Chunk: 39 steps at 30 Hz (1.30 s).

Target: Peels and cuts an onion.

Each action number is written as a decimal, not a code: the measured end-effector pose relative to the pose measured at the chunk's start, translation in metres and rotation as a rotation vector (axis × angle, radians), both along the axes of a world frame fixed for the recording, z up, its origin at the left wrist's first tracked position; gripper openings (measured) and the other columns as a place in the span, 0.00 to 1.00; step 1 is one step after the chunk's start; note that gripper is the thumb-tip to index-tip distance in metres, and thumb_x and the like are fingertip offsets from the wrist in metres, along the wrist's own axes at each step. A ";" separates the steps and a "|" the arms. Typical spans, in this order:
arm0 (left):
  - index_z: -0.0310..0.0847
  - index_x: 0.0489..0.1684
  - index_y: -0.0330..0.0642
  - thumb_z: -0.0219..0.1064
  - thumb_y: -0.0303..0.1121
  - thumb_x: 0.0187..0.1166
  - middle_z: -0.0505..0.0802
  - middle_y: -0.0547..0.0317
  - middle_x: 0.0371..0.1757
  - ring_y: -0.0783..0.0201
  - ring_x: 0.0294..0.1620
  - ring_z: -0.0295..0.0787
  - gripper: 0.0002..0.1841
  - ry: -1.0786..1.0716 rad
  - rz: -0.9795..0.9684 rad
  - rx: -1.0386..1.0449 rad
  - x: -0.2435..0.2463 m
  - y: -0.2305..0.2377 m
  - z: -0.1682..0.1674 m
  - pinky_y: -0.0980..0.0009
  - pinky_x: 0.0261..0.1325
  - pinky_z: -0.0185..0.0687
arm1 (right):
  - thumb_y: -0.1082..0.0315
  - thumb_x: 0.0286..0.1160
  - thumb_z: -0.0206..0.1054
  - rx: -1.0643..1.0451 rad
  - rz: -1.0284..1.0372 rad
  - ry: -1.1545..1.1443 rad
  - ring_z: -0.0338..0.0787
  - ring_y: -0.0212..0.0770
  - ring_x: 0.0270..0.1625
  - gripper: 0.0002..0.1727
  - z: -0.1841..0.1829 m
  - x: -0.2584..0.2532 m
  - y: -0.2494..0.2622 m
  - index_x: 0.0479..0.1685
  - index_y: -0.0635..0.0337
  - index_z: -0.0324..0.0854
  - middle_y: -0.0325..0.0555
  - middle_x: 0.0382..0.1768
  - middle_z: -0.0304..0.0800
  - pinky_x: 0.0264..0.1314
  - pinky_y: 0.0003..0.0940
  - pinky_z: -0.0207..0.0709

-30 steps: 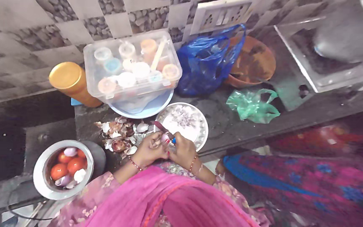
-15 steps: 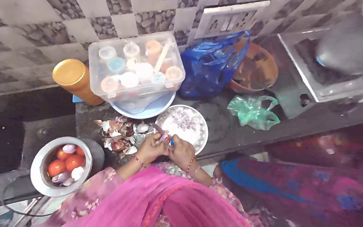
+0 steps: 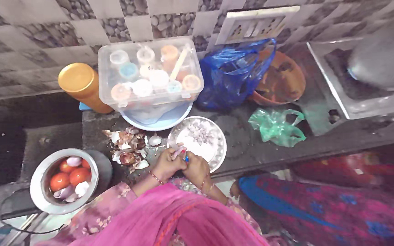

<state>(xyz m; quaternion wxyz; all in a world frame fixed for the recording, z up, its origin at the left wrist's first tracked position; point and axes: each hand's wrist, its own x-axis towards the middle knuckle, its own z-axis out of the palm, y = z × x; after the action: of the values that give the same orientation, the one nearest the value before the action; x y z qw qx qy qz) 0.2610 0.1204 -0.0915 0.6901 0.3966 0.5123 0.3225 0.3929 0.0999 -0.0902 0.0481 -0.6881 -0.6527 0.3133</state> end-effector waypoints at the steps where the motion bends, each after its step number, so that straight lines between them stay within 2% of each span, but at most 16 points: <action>1: 0.70 0.71 0.24 0.69 0.16 0.59 0.91 0.54 0.52 0.75 0.42 0.89 0.32 -0.008 0.009 0.014 0.001 0.000 -0.001 0.78 0.47 0.86 | 0.59 0.71 0.70 0.004 -0.004 0.008 0.94 0.61 0.46 0.18 0.000 0.000 0.000 0.50 0.67 0.85 0.60 0.38 0.93 0.45 0.60 0.82; 4: 0.70 0.71 0.23 0.70 0.17 0.57 0.90 0.53 0.56 0.75 0.48 0.89 0.33 -0.066 0.044 0.056 0.003 -0.002 -0.007 0.77 0.52 0.86 | 0.60 0.70 0.71 0.056 -0.027 0.050 0.95 0.62 0.46 0.21 -0.006 0.000 -0.003 0.54 0.68 0.87 0.61 0.39 0.94 0.46 0.62 0.82; 8: 0.67 0.74 0.22 0.71 0.19 0.60 0.89 0.53 0.56 0.75 0.48 0.88 0.36 -0.084 0.013 0.078 0.003 0.000 -0.008 0.77 0.54 0.85 | 0.60 0.64 0.74 0.212 -0.035 0.079 0.95 0.62 0.39 0.19 -0.016 0.003 -0.005 0.47 0.69 0.88 0.60 0.32 0.93 0.38 0.61 0.82; 11: 0.65 0.76 0.23 0.71 0.17 0.63 0.89 0.54 0.54 0.76 0.46 0.88 0.35 -0.079 -0.057 0.049 0.002 0.006 0.005 0.78 0.54 0.85 | 0.58 0.66 0.73 0.173 -0.038 0.089 0.94 0.62 0.41 0.20 -0.004 0.009 0.002 0.47 0.67 0.88 0.59 0.33 0.93 0.41 0.62 0.81; 13: 0.65 0.77 0.24 0.69 0.17 0.69 0.89 0.54 0.55 0.77 0.46 0.88 0.32 -0.078 -0.132 0.032 -0.003 0.011 0.012 0.79 0.53 0.86 | 0.55 0.69 0.69 0.216 -0.012 0.118 0.92 0.60 0.34 0.20 -0.001 0.017 0.005 0.39 0.69 0.86 0.58 0.27 0.89 0.35 0.60 0.79; 15: 0.67 0.76 0.26 0.69 0.17 0.68 0.90 0.58 0.52 0.79 0.44 0.88 0.31 -0.046 -0.193 0.044 -0.006 0.015 0.018 0.81 0.51 0.85 | 0.50 0.70 0.66 0.332 0.028 0.158 0.87 0.54 0.24 0.23 -0.008 0.025 0.007 0.30 0.67 0.84 0.52 0.19 0.83 0.27 0.54 0.75; 17: 0.66 0.78 0.26 0.71 0.20 0.67 0.89 0.55 0.56 0.80 0.47 0.86 0.34 0.061 -0.283 0.085 -0.008 0.018 0.021 0.82 0.54 0.83 | 0.49 0.71 0.65 0.380 0.035 0.162 0.84 0.50 0.21 0.23 -0.012 0.027 0.006 0.26 0.65 0.83 0.49 0.16 0.80 0.24 0.51 0.72; 20: 0.65 0.81 0.27 0.72 0.25 0.72 0.87 0.47 0.63 0.77 0.51 0.86 0.34 0.218 -0.374 0.139 -0.008 0.018 0.023 0.80 0.58 0.82 | 0.54 0.71 0.67 0.368 0.017 0.130 0.86 0.52 0.23 0.20 -0.011 0.024 0.005 0.28 0.66 0.84 0.51 0.18 0.83 0.25 0.52 0.74; 24: 0.64 0.83 0.30 0.67 0.28 0.79 0.89 0.47 0.58 0.74 0.44 0.87 0.31 0.239 -0.402 0.155 -0.007 0.015 0.020 0.77 0.53 0.84 | 0.58 0.67 0.68 0.475 0.026 0.069 0.86 0.52 0.20 0.16 -0.017 0.021 0.000 0.27 0.65 0.82 0.50 0.16 0.81 0.20 0.50 0.73; 27: 0.63 0.83 0.29 0.62 0.29 0.83 0.89 0.49 0.50 0.74 0.39 0.87 0.29 0.226 -0.368 0.191 -0.003 0.013 0.015 0.76 0.49 0.85 | 0.63 0.63 0.70 0.480 0.007 0.073 0.90 0.55 0.24 0.13 -0.016 0.017 -0.001 0.30 0.66 0.85 0.53 0.19 0.86 0.23 0.53 0.76; 30: 0.63 0.82 0.27 0.60 0.31 0.82 0.87 0.39 0.59 0.64 0.51 0.88 0.29 0.291 -0.390 0.287 -0.001 0.010 0.013 0.68 0.59 0.83 | 0.61 0.60 0.73 0.460 -0.017 0.086 0.91 0.57 0.26 0.14 -0.018 0.013 -0.002 0.30 0.66 0.86 0.54 0.21 0.87 0.25 0.56 0.78; 31: 0.64 0.81 0.26 0.62 0.31 0.80 0.87 0.39 0.59 0.63 0.50 0.87 0.30 0.290 -0.378 0.300 0.001 0.010 0.011 0.68 0.59 0.83 | 0.60 0.60 0.73 0.445 -0.024 0.096 0.91 0.57 0.26 0.14 -0.019 0.013 -0.003 0.29 0.66 0.85 0.54 0.20 0.87 0.25 0.56 0.77; 33: 0.66 0.78 0.25 0.66 0.28 0.75 0.87 0.42 0.54 0.68 0.45 0.86 0.30 0.265 -0.331 0.283 0.005 0.008 0.008 0.72 0.53 0.84 | 0.60 0.62 0.73 0.371 -0.041 0.126 0.92 0.58 0.30 0.15 -0.019 0.012 -0.004 0.30 0.66 0.85 0.55 0.23 0.88 0.30 0.57 0.79; 35: 0.67 0.76 0.24 0.69 0.27 0.72 0.88 0.48 0.48 0.73 0.40 0.83 0.31 0.239 -0.283 0.253 0.008 0.007 0.007 0.75 0.50 0.81 | 0.61 0.64 0.73 0.265 -0.060 0.178 0.93 0.59 0.37 0.15 -0.016 0.012 -0.004 0.36 0.67 0.87 0.57 0.29 0.91 0.38 0.60 0.80; 39: 0.68 0.72 0.21 0.70 0.26 0.70 0.87 0.55 0.41 0.78 0.36 0.82 0.30 0.192 -0.207 0.242 0.011 0.003 0.001 0.79 0.46 0.80 | 0.61 0.61 0.74 0.274 -0.096 0.252 0.92 0.57 0.35 0.14 -0.027 0.011 -0.007 0.34 0.67 0.88 0.56 0.27 0.90 0.38 0.60 0.80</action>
<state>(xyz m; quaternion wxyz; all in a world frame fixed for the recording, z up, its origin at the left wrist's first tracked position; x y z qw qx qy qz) 0.2723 0.1232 -0.0909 0.6150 0.5561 0.4897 0.2696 0.4036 0.0933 -0.1169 0.2374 -0.6608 -0.6446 0.3025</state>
